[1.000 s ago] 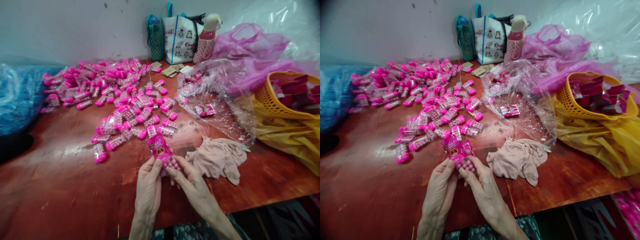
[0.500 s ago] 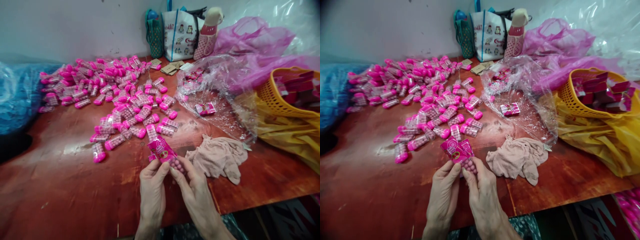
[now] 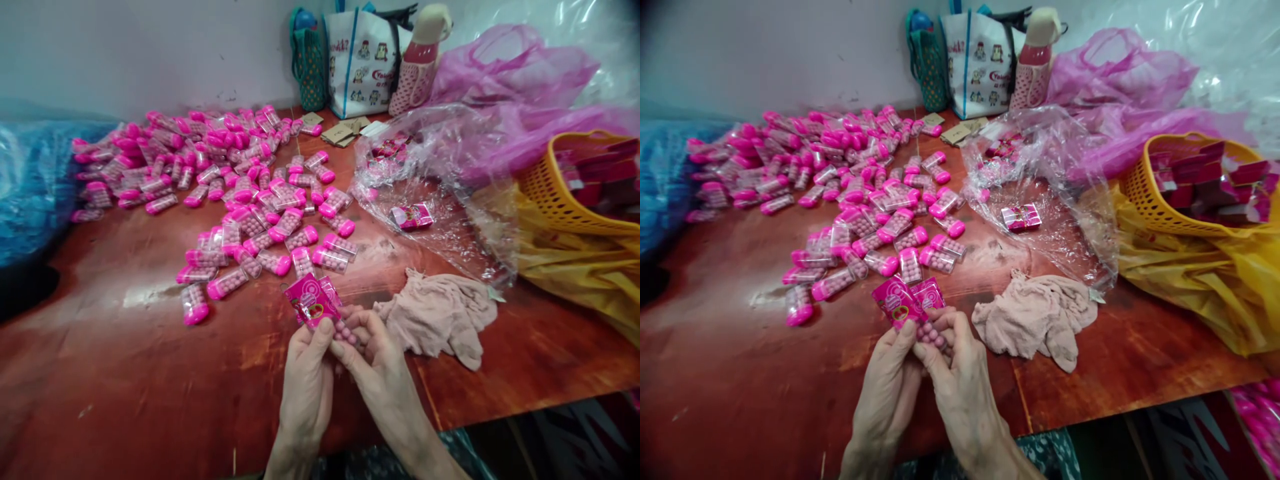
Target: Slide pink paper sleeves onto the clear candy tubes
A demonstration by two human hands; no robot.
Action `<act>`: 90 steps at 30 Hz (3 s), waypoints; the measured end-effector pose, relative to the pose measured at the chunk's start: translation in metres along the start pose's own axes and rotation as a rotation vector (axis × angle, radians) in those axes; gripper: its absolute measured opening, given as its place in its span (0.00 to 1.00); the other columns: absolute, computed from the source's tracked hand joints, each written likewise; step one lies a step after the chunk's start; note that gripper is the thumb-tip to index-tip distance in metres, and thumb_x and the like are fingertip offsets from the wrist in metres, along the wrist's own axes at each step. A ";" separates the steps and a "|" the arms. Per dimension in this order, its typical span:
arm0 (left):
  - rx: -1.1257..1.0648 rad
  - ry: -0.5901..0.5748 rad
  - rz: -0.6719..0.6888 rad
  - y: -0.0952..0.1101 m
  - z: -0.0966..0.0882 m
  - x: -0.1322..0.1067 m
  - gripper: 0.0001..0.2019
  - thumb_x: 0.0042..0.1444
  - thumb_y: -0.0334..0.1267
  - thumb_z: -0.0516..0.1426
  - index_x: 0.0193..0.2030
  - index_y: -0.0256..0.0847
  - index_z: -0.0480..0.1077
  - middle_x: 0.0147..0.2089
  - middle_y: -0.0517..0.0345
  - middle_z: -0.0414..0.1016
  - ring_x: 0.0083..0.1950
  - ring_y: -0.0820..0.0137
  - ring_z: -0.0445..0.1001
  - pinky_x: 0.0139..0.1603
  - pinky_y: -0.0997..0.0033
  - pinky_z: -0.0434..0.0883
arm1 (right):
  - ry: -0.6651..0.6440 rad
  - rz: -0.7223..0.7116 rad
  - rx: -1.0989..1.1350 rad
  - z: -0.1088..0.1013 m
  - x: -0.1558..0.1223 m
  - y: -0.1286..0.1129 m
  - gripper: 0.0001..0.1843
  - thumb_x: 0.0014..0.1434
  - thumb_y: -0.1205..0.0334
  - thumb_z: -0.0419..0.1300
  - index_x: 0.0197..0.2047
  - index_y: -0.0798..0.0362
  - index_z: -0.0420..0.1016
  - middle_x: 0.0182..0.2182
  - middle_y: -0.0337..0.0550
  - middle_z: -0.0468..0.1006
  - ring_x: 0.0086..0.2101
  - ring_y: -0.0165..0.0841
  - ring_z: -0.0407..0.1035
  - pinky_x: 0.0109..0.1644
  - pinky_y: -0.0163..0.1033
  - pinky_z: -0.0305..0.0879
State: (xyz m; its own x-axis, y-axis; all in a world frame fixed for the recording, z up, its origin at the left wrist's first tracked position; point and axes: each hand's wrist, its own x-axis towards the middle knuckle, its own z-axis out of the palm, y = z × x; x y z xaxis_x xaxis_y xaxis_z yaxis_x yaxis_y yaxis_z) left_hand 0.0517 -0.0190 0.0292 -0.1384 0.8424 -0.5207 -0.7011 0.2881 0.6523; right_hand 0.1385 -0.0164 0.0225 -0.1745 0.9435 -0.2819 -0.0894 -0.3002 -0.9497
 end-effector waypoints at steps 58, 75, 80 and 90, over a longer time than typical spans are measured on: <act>0.862 -0.235 0.435 -0.024 0.021 0.003 0.17 0.54 0.34 0.54 0.52 0.42 0.66 0.55 0.48 0.67 0.55 0.59 0.64 0.54 0.60 0.62 | 0.570 -0.280 0.232 -0.036 0.008 -0.027 0.05 0.57 0.61 0.57 0.35 0.53 0.69 0.25 0.37 0.73 0.19 0.24 0.63 0.20 0.29 0.59; 0.985 -0.283 0.475 -0.048 0.045 0.040 0.13 0.55 0.38 0.52 0.22 0.40 0.69 0.20 0.59 0.65 0.21 0.73 0.60 0.25 0.74 0.57 | 0.416 -0.140 0.318 -0.060 0.007 -0.017 0.10 0.56 0.55 0.57 0.35 0.54 0.71 0.21 0.35 0.65 0.18 0.22 0.53 0.15 0.25 0.48; 0.367 -0.249 0.223 -0.014 0.049 0.029 0.14 0.51 0.47 0.56 0.29 0.37 0.73 0.25 0.57 0.72 0.28 0.70 0.69 0.31 0.72 0.65 | 0.202 0.023 0.460 -0.061 0.002 -0.020 0.10 0.55 0.56 0.59 0.33 0.55 0.72 0.21 0.35 0.66 0.18 0.20 0.53 0.16 0.24 0.45; 0.173 -0.151 0.083 -0.013 0.064 0.009 0.08 0.49 0.38 0.59 0.31 0.36 0.75 0.27 0.55 0.77 0.29 0.69 0.74 0.32 0.71 0.70 | 0.230 -0.042 0.214 -0.039 -0.009 -0.018 0.13 0.58 0.53 0.54 0.37 0.54 0.70 0.23 0.36 0.66 0.20 0.24 0.58 0.18 0.27 0.52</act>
State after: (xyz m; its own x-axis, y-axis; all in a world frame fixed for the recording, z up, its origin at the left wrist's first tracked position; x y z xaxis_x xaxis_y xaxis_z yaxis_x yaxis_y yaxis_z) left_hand 0.1044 0.0138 0.0511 -0.0752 0.9214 -0.3812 -0.5593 0.2775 0.7811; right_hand 0.1798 -0.0136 0.0368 0.0582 0.9553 -0.2899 -0.2999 -0.2602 -0.9178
